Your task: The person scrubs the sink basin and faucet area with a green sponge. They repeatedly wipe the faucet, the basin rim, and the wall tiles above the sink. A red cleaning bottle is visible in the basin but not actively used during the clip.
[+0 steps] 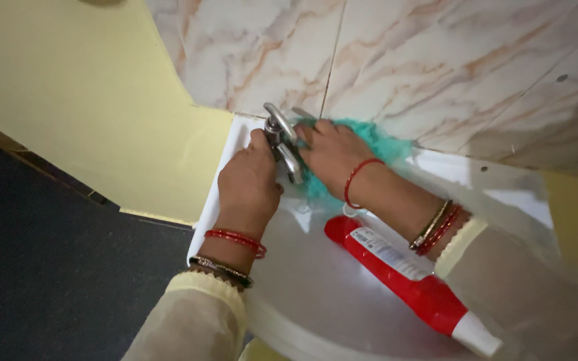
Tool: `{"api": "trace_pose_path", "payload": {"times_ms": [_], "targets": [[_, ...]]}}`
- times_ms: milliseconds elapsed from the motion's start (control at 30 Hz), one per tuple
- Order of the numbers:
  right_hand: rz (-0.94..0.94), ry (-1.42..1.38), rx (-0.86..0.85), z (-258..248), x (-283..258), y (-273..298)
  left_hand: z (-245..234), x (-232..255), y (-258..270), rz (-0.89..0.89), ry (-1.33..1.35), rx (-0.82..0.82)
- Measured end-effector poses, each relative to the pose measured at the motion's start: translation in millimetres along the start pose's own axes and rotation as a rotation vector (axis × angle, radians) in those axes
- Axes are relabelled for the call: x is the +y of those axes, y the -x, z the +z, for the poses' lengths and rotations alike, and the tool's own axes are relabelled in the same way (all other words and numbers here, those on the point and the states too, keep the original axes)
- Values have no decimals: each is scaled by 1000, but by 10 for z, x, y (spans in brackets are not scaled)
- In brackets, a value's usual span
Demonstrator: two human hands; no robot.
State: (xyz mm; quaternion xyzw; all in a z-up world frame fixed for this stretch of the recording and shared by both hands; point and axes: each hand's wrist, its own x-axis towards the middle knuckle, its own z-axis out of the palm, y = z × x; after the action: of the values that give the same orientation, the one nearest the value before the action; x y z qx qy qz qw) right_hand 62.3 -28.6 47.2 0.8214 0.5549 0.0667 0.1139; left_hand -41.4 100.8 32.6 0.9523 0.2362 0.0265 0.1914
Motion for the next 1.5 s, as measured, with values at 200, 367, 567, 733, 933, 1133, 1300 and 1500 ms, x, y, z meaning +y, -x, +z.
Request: {"api": "trace_pose_path", "payload": {"times_ms": [200,367,567,733,933,1133,1300,1500], "targets": [[29,37,-135,28,-48,-58,33,-12,-2,38,4,58],[29,-69,-106,24,-59,84,35,16,-7,-3,-2,21],[21,-197,-84,108,-53,67,43,-8,-8,21,-7,53],[2,-258,-66,206,4,158,70,2,-22,28,-17,44],[-98,-189,3,281,58,100,72,2,-27,-1,-41,23],[-63,-278,-18,310,19,203,73,-2,-11,13,-20,28],[-73,-209,-57,234,35,131,52,17,-17,5,-39,33],[-21,-282,-79,254,-8,202,56,18,3,6,-1,30]]}}
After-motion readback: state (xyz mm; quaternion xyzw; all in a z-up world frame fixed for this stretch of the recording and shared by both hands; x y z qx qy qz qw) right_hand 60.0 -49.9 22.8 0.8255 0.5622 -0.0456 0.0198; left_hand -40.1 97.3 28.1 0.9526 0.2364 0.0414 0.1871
